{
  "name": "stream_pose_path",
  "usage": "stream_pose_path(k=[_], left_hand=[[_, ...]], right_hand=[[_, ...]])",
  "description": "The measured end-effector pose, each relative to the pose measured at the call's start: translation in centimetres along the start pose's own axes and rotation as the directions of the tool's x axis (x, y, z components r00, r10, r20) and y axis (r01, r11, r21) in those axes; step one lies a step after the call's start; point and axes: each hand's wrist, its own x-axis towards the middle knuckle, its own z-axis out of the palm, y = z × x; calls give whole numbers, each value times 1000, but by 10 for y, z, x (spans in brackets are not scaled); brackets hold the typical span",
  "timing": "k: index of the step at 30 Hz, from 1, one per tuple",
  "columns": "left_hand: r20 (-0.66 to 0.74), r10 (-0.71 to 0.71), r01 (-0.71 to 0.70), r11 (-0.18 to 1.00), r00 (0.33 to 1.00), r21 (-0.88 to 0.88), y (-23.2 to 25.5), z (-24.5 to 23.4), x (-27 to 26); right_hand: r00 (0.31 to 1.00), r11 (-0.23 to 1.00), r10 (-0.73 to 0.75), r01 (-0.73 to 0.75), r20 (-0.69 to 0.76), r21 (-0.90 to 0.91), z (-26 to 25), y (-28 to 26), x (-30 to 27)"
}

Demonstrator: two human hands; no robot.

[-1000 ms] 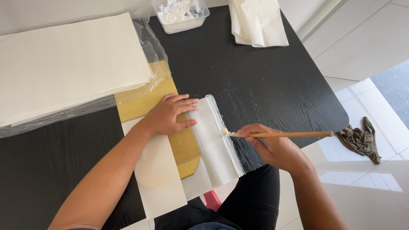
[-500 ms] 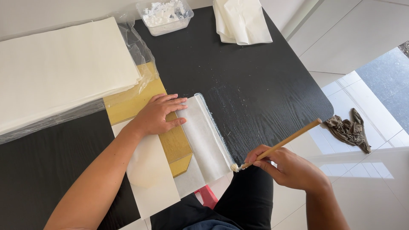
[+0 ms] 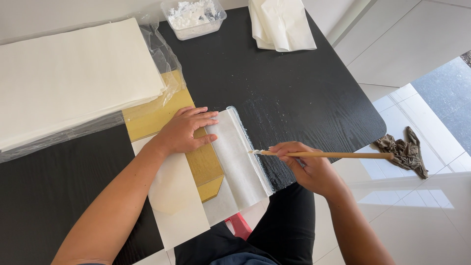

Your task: Manually assembling paper bags by folding paper sheets around a guide and applying glue with a brush.

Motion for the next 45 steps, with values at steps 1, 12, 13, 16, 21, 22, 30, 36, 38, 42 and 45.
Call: stream_pose_path(k=[1,12,13,16,21,22,30,36,38,42,45], left_hand=[[0,-3,3,1000,1000,1,-1,-1,0],[-12,11,-11,1000,1000,0,-1,0,-1],[-11,13,-13,1000,1000,2,-1,1,-1],[-15,4,-4,1000,1000,-10,-1,1,0],[-7,5,-5,1000,1000,-17,2,-2,-1],[-7,4,-4,1000,1000,-18,0,2,0],[-3,-4,4,1000,1000,-18,0,0,0],[-25,19,-19,1000,1000,-11,-3,3,0],[-19,20,-20,1000,1000,-12,-3,2,1],[1,7,-7,1000,1000,-15,0,-1,1],[4,17,-17,999,1000,-29,-3,-1,1]], right_hand=[[1000,1000,-2,2,1,2,0,-5,2],[946,976,215,-215,242,-25,-19,-18,-25],[947,976,215,-216,240,-24,-21,-20,-28],[906,958,275,-287,323,-12,-29,-29,-33],[818,932,345,-357,461,-63,-39,-34,-35],[817,932,344,-357,462,-63,-42,-30,-38],[929,972,218,-233,300,13,-45,-23,-12],[911,978,193,-209,365,3,-28,-18,23],[914,981,182,-196,362,0,-23,-17,33],[930,987,151,-161,334,4,-16,-12,50],[933,991,119,-131,340,14,-13,-13,63]])
